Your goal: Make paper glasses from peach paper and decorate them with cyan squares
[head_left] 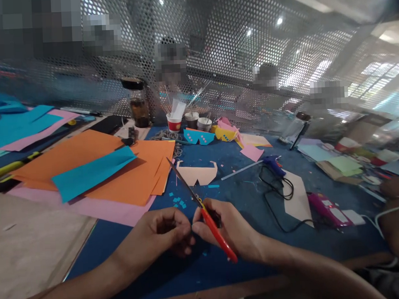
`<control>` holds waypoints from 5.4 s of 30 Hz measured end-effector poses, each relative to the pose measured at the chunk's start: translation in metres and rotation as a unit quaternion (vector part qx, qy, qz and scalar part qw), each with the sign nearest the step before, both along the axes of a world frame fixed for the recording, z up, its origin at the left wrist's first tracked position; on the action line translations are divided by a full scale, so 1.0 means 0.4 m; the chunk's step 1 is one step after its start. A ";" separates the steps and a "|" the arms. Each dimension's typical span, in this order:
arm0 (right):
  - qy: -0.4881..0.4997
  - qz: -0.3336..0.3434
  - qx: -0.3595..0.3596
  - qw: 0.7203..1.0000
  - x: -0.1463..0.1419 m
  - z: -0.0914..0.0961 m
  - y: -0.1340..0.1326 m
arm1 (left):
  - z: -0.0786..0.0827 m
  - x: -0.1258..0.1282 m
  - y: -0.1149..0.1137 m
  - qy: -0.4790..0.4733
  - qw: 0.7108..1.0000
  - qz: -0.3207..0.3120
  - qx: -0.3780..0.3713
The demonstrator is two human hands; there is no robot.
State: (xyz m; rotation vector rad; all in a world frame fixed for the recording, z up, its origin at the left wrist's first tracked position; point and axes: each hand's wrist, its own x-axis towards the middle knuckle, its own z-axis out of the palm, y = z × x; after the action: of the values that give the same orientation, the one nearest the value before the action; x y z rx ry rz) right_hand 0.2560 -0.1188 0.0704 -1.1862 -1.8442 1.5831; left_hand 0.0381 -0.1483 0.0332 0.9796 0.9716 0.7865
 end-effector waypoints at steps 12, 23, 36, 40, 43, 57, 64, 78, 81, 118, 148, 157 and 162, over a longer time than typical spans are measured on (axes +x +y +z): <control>0.045 -0.015 -0.005 0.999 0.001 -0.005 0.005 | -0.007 0.004 0.003 -0.016 1.000 -0.014 -0.008; 0.036 0.009 -0.013 0.999 -0.006 -0.004 0.000 | 0.008 0.000 0.004 -0.018 1.000 0.010 0.006; 0.014 -0.009 -0.012 1.000 -0.004 -0.005 -0.008 | 0.004 0.009 0.012 0.006 0.999 -0.021 0.034; -0.004 0.004 -0.019 1.000 -0.007 -0.002 -0.010 | 0.004 0.016 0.004 0.019 0.998 -0.032 0.046; 0.005 -0.001 -0.021 1.000 -0.008 -0.005 -0.009 | 0.003 0.016 0.005 0.016 0.998 -0.035 0.047; 0.049 0.005 0.024 0.999 -0.003 -0.019 0.005 | -0.010 0.012 0.020 -0.034 0.999 0.001 -0.010; 0.047 -0.013 0.024 0.999 -0.007 -0.026 0.004 | -0.008 0.013 0.023 -0.047 0.999 -0.002 -0.012; -0.034 -0.007 0.080 0.996 0.022 -0.015 0.009 | 0.008 -0.003 0.024 -0.033 0.998 0.051 0.002; -0.113 -0.002 0.157 0.981 0.032 -0.005 0.011 | 0.013 -0.019 0.031 -0.046 0.996 0.080 0.017; -0.291 0.029 0.263 0.920 0.022 -0.013 -0.008 | 0.041 -0.049 0.036 -0.038 0.988 0.137 0.064; -0.281 0.016 0.302 0.911 0.029 -0.037 -0.012 | 0.043 -0.046 0.041 -0.038 0.988 0.143 0.042; -0.272 0.014 0.312 0.910 0.029 -0.043 -0.009 | 0.036 -0.050 0.044 -0.041 0.988 0.143 0.042; -0.267 0.010 0.253 0.930 0.027 -0.035 -0.003 | 0.024 -0.053 0.046 -0.065 0.987 0.145 0.028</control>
State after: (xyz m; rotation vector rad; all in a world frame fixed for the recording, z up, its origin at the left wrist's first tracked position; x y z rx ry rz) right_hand 0.2667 -0.1201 0.0565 -1.4240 -2.4035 0.7309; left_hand 0.0169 -0.1298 0.0427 0.8331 0.9947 1.1114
